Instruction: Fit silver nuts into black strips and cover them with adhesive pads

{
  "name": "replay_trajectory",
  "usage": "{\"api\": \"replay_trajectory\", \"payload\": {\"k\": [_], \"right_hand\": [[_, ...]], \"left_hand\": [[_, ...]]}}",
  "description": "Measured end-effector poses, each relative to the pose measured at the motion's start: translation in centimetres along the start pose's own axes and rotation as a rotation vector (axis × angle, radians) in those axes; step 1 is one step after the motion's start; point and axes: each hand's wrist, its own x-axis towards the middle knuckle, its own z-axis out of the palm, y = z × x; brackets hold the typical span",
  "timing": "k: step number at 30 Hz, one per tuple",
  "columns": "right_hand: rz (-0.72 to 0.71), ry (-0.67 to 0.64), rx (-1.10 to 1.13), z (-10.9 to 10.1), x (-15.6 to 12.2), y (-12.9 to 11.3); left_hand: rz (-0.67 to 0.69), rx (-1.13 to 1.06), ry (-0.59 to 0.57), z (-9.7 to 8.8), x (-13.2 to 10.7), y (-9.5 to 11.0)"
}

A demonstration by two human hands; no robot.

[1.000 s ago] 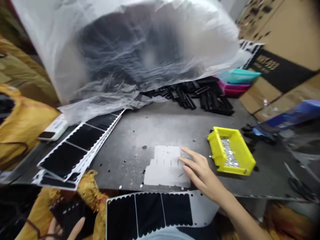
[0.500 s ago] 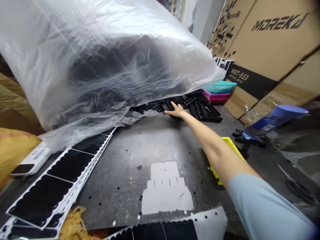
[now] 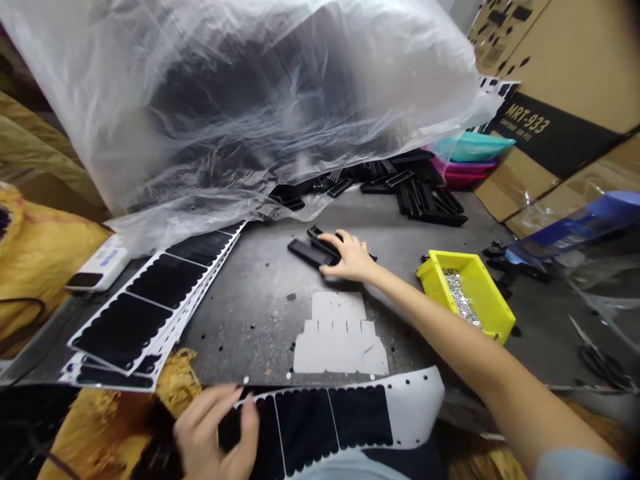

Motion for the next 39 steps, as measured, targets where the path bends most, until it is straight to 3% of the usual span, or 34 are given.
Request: {"api": "replay_trajectory", "payload": {"k": [2,4,6,9,14,18,20,24,28,31,33,35,36,39], "right_hand": [[-0.150,-0.099,0.019,0.6,-5.3,-0.8],[-0.318,-0.175,0.037,1.0,-9.6,-0.9],[-0.412,-0.196,0.018,1.3,-12.8,-0.3],[-0.431,-0.127,-0.061,1.9,-15.7,1.2],[-0.359,0.104,-0.061,3.3,-18.8,3.3],[-0.231,0.271,0.046,3.6,-20.6,4.0],[-0.203,0.316,0.127,3.3,-21.1,4.1],[-0.221,0.329,0.262,2.9,-21.4,4.0],[-0.234,0.345,0.285,3.0,-21.1,3.8],[-0.225,0.300,0.315,3.2,-21.0,3.7],[-0.218,0.279,0.346,3.3,-21.0,3.6],[-0.211,0.279,0.365,3.3,-21.1,3.4],[-0.208,0.281,0.368,3.2,-21.1,3.4],[-0.216,0.252,0.383,2.9,-21.3,3.4]], "left_hand": [[0.212,-0.039,-0.102,2.4,2.8,2.6],[0.329,-0.080,-0.326,4.6,5.6,4.3],[0.375,-0.114,-0.573,6.1,7.4,4.9],[0.383,-0.196,-0.747,6.8,7.3,4.3],[0.320,-0.226,-0.691,7.1,5.1,4.0],[0.229,-0.077,-0.550,8.1,5.4,4.8],[0.175,-0.060,-0.543,8.3,5.9,5.0],[0.168,-0.140,-0.637,7.4,6.3,4.4],[0.105,-0.198,-0.644,5.3,6.4,3.7],[0.019,-0.393,-0.571,3.3,7.0,4.4],[0.019,-0.562,-0.432,2.6,7.3,5.7],[0.131,-0.612,-0.338,3.1,7.1,7.6],[0.234,-0.579,-0.350,3.9,6.6,8.6],[0.693,-0.376,-0.631,7.8,4.5,11.0]]}}
